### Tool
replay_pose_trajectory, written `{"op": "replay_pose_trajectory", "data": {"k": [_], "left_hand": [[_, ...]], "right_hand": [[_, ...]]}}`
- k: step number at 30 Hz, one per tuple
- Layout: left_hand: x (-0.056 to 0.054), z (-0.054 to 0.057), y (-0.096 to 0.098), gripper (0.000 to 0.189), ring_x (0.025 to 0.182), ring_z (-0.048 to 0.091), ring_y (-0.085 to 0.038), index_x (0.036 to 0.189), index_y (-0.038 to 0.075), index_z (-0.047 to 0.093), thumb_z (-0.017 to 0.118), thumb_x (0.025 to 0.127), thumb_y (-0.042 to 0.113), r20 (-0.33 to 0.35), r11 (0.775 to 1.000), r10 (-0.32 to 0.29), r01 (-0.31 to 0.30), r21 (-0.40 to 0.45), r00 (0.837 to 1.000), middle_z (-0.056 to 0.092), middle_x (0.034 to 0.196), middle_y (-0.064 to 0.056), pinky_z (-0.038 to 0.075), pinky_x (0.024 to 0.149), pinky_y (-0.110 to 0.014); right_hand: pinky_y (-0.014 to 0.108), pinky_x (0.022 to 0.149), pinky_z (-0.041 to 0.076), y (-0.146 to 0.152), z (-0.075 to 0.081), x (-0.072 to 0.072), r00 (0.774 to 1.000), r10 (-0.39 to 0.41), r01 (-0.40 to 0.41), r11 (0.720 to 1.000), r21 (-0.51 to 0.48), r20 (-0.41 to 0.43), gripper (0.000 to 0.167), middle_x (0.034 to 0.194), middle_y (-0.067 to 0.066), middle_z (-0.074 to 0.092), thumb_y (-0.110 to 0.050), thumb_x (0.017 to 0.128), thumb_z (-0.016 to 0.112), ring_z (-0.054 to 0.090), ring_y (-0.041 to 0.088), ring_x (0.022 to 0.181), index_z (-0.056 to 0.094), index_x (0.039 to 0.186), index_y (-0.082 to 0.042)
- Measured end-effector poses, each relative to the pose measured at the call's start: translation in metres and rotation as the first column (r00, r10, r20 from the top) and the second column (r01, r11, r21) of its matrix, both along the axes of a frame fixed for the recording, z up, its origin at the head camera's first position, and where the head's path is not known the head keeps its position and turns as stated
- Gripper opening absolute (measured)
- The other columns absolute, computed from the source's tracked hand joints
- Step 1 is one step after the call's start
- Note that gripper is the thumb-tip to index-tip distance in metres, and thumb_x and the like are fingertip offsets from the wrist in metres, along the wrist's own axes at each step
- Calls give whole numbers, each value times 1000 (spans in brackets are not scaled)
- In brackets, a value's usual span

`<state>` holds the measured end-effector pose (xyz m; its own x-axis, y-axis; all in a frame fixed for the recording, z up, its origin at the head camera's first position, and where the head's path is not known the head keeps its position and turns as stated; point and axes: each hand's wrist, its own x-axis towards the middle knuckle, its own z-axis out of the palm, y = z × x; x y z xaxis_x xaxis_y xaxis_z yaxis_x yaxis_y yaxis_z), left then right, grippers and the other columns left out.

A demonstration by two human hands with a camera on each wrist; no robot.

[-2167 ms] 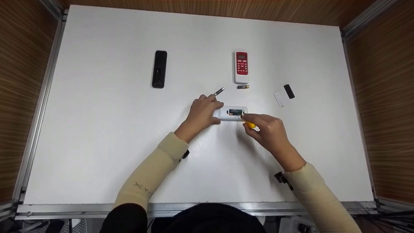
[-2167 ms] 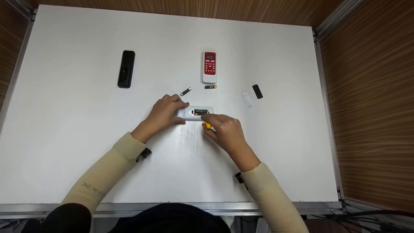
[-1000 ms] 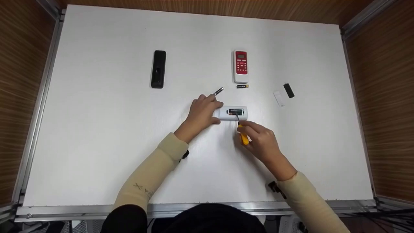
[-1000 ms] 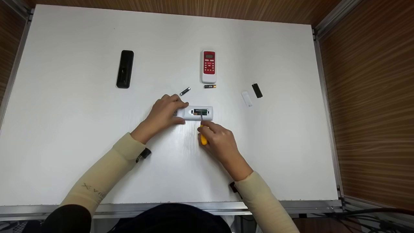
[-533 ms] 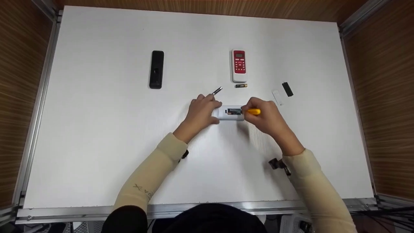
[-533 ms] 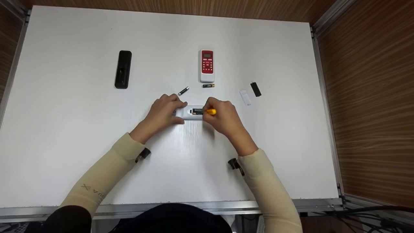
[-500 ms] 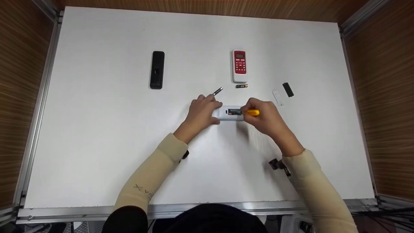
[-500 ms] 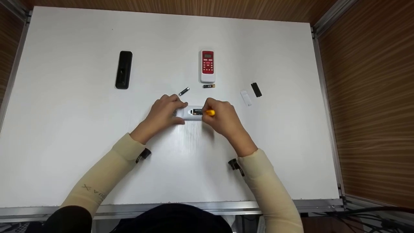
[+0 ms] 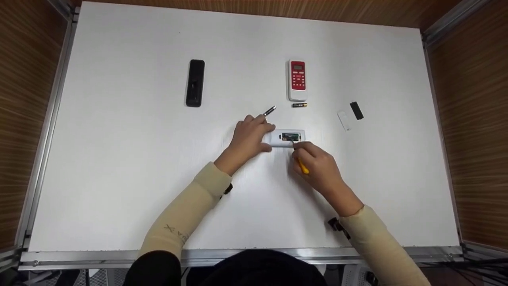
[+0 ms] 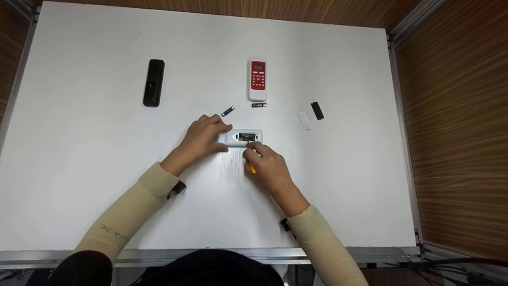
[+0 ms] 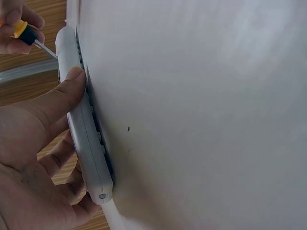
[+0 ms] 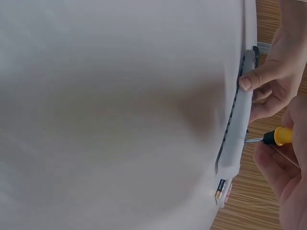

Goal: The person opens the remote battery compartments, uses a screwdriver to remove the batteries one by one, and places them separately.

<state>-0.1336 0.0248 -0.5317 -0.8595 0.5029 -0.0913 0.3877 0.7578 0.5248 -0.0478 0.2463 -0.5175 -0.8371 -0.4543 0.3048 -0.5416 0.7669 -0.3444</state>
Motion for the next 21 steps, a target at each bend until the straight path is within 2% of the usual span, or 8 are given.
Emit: {"op": "replay_pose_trajectory", "data": {"k": [6, 13, 21], "left_hand": [[0, -1, 0, 60, 106, 52, -25, 130, 22, 67, 87, 75, 36, 11, 1000, 4, -4, -2, 1000, 61, 118, 1, 44, 87, -42], [1, -1, 0, 61, 108, 52, -25, 131, 23, 67, 86, 75, 39, 1, 1000, 4, -4, -24, 1000, 60, 118, 1, 44, 89, -44], [1, -2, -1, 60, 107, 52, -24, 130, 23, 67, 86, 76, 38, -3, 1000, 6, -6, -17, 1000, 60, 118, 1, 45, 87, -42]], "right_hand": [[40, 78, 59, 1, -7, 7, 1000, -15, 15, 999, 28, -2, 10, 115, 9, 64, -4, 89, 69, 68, 25, 99, 67, 98, -7], [36, 72, 54, 3, -12, 10, 993, -94, 94, 996, 0, 71, 15, 110, 6, 60, -13, 91, 71, 60, 21, 90, 70, 105, -19], [40, 83, 55, 5, -10, 7, 996, -83, 85, 992, -94, 25, 13, 105, 7, 63, -10, 90, 71, 62, 22, 98, 75, 102, -15]]}}
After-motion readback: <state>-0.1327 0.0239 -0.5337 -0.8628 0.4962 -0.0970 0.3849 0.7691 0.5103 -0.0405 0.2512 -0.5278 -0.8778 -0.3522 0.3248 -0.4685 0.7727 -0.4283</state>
